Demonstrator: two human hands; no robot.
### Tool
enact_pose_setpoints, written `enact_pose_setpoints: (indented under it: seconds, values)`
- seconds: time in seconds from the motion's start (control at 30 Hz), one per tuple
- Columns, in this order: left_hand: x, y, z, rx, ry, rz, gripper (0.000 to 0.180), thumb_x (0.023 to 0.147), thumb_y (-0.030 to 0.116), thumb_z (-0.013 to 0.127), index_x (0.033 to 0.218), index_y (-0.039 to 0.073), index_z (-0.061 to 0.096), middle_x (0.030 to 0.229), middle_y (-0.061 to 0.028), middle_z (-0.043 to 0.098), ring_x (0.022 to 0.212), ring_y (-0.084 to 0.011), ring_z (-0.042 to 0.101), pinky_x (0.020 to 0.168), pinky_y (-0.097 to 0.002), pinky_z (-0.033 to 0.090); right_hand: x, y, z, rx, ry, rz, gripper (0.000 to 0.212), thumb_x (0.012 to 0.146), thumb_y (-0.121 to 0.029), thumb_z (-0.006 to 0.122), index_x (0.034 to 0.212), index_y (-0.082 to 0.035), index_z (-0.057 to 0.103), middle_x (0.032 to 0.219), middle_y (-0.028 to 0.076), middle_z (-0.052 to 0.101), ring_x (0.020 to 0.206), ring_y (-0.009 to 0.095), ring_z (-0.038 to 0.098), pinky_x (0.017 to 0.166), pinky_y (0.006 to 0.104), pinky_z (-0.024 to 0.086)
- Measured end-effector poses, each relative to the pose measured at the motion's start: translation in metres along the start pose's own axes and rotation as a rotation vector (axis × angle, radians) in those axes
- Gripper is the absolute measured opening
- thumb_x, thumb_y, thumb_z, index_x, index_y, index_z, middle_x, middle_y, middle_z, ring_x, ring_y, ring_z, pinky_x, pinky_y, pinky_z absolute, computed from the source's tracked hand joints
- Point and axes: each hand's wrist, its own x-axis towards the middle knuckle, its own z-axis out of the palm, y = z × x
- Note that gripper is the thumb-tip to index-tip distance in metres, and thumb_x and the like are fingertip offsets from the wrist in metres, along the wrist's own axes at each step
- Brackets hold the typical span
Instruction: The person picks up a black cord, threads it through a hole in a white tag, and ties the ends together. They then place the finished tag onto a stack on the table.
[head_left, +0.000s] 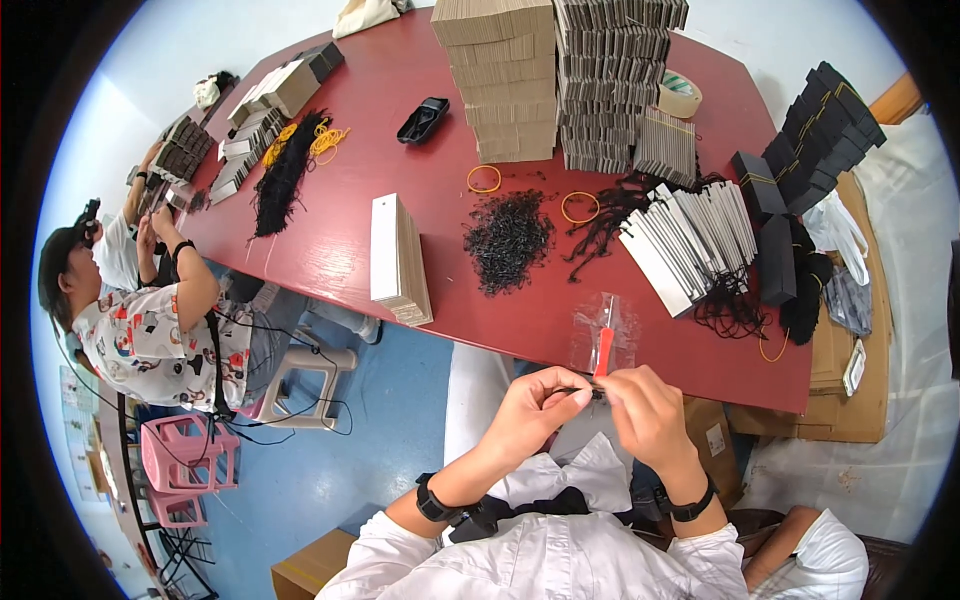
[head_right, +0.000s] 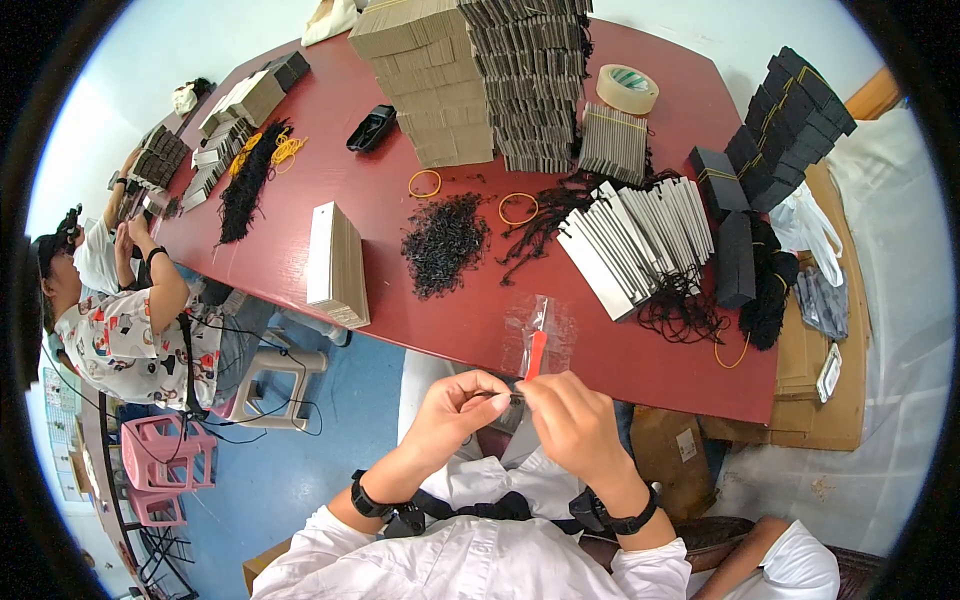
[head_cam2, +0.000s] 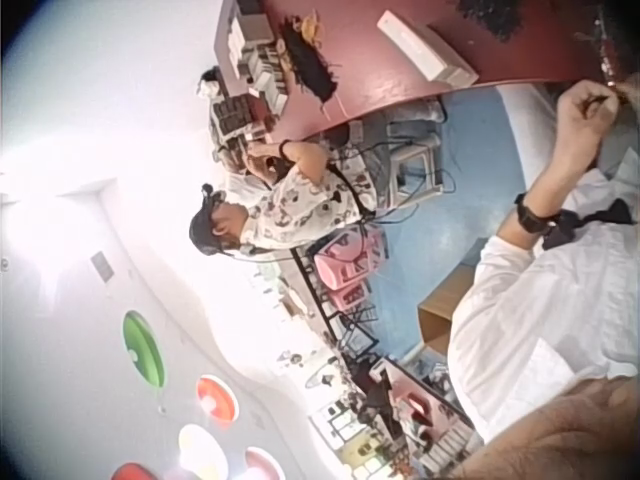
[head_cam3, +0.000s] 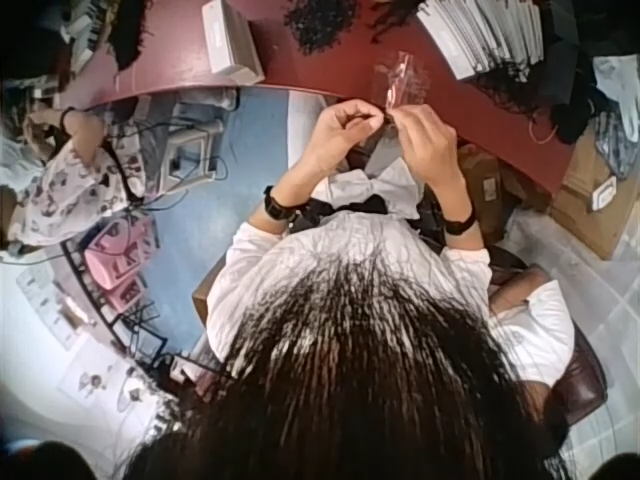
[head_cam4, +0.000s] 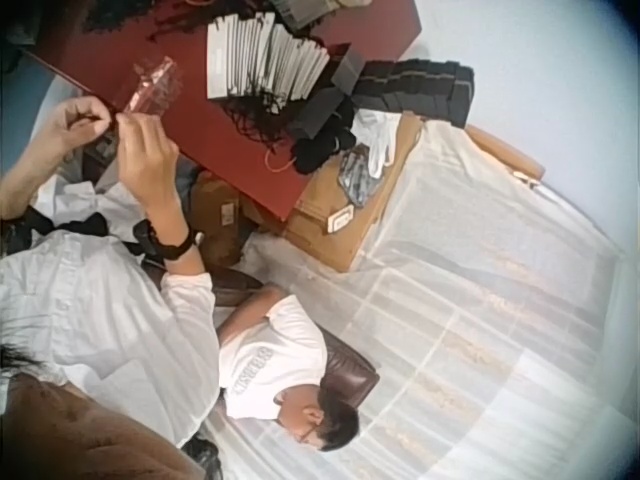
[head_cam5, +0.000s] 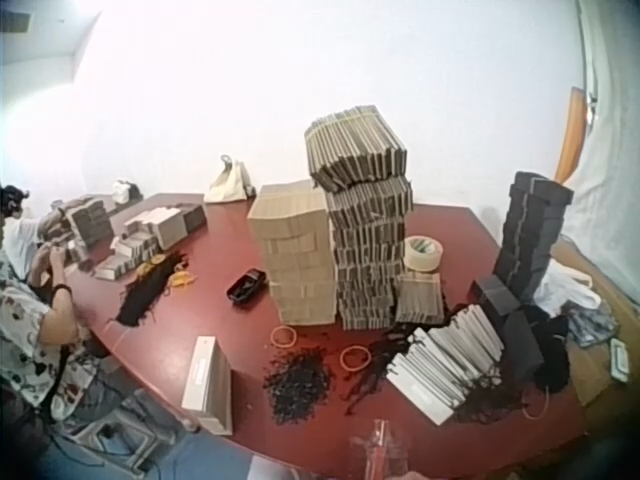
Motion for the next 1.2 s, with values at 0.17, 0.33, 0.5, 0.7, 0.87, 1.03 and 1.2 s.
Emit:
enact_pose_setpoints:
  seconds: [0.17, 0.33, 0.5, 0.7, 0.87, 1.03, 1.2]
  values:
    - [0.001, -0.008, 0.001, 0.004, 0.037, 0.051, 0.010, 0.090, 0.008, 0.063, 0.097, 0.001, 0.063, 0.075, 0.0097, 0.048, 0.065, 0.0013, 0.035, 0.062, -0.0160, 0.034, -0.002, 0.000, -0.004, 0.053, 0.047, 0.002, 0.022, 0.070, 0.002, 0.070, 0.091, 0.000, 0.063, 0.079, 0.008, 0.061, 0.061, 0.021, 0.059, 0.051, 0.0317, 0.047]
    - [0.002, -0.010, 0.003, 0.031, 0.055, 0.074, 0.011, 0.090, 0.008, 0.063, 0.097, 0.000, 0.063, 0.076, 0.0091, 0.050, 0.066, 0.0013, 0.036, 0.064, -0.0161, 0.035, -0.002, -0.002, -0.003, -0.014, 0.006, -0.065, 0.022, 0.069, 0.002, 0.072, 0.089, 0.001, 0.063, 0.080, 0.008, 0.062, 0.061, 0.020, 0.058, 0.050, 0.0310, 0.046]
    - [0.001, -0.009, 0.008, 0.027, 0.059, 0.101, 0.011, 0.091, 0.009, 0.063, 0.097, 0.000, 0.063, 0.073, 0.0096, 0.046, 0.064, 0.0013, 0.035, 0.062, -0.0163, 0.035, -0.004, -0.003, 0.000, -0.051, 0.026, -0.058, 0.024, 0.067, 0.002, 0.071, 0.089, 0.002, 0.063, 0.081, 0.008, 0.062, 0.062, 0.021, 0.059, 0.050, 0.0315, 0.047]
    - [0.000, -0.012, 0.010, 0.053, 0.059, 0.125, 0.011, 0.091, 0.009, 0.064, 0.097, 0.001, 0.063, 0.071, 0.0104, 0.043, 0.064, 0.0012, 0.034, 0.061, -0.0158, 0.033, -0.005, -0.002, -0.002, 0.019, -0.032, 0.022, 0.024, 0.069, 0.004, 0.068, 0.092, 0.001, 0.062, 0.083, 0.009, 0.063, 0.064, 0.024, 0.061, 0.055, 0.0334, 0.049]
    - [0.001, -0.007, 0.009, 0.075, 0.043, 0.104, 0.011, 0.091, 0.009, 0.063, 0.097, 0.001, 0.063, 0.072, 0.0102, 0.045, 0.064, 0.0012, 0.034, 0.061, -0.0158, 0.033, -0.004, 0.000, -0.003, 0.102, -0.002, 0.068, 0.024, 0.071, 0.005, 0.067, 0.094, 0.000, 0.062, 0.083, 0.010, 0.064, 0.065, 0.025, 0.061, 0.056, 0.0337, 0.049]
    - [0.000, -0.005, 0.009, 0.083, 0.042, 0.093, 0.010, 0.091, 0.008, 0.062, 0.097, 0.001, 0.063, 0.075, 0.0097, 0.047, 0.065, 0.0015, 0.034, 0.061, -0.0157, 0.032, -0.005, 0.004, -0.005, 0.126, 0.070, 0.050, 0.024, 0.072, 0.005, 0.068, 0.095, 0.001, 0.062, 0.081, 0.010, 0.064, 0.064, 0.024, 0.061, 0.052, 0.0329, 0.048]
    - [-0.001, -0.006, 0.006, 0.082, 0.022, 0.065, 0.009, 0.091, 0.008, 0.062, 0.097, 0.001, 0.063, 0.075, 0.0097, 0.047, 0.065, 0.0015, 0.034, 0.060, -0.0157, 0.032, -0.003, 0.007, -0.008, 0.086, 0.002, -0.046, 0.023, 0.071, 0.006, 0.069, 0.092, 0.001, 0.062, 0.080, 0.009, 0.063, 0.061, 0.022, 0.059, 0.051, 0.0319, 0.046]
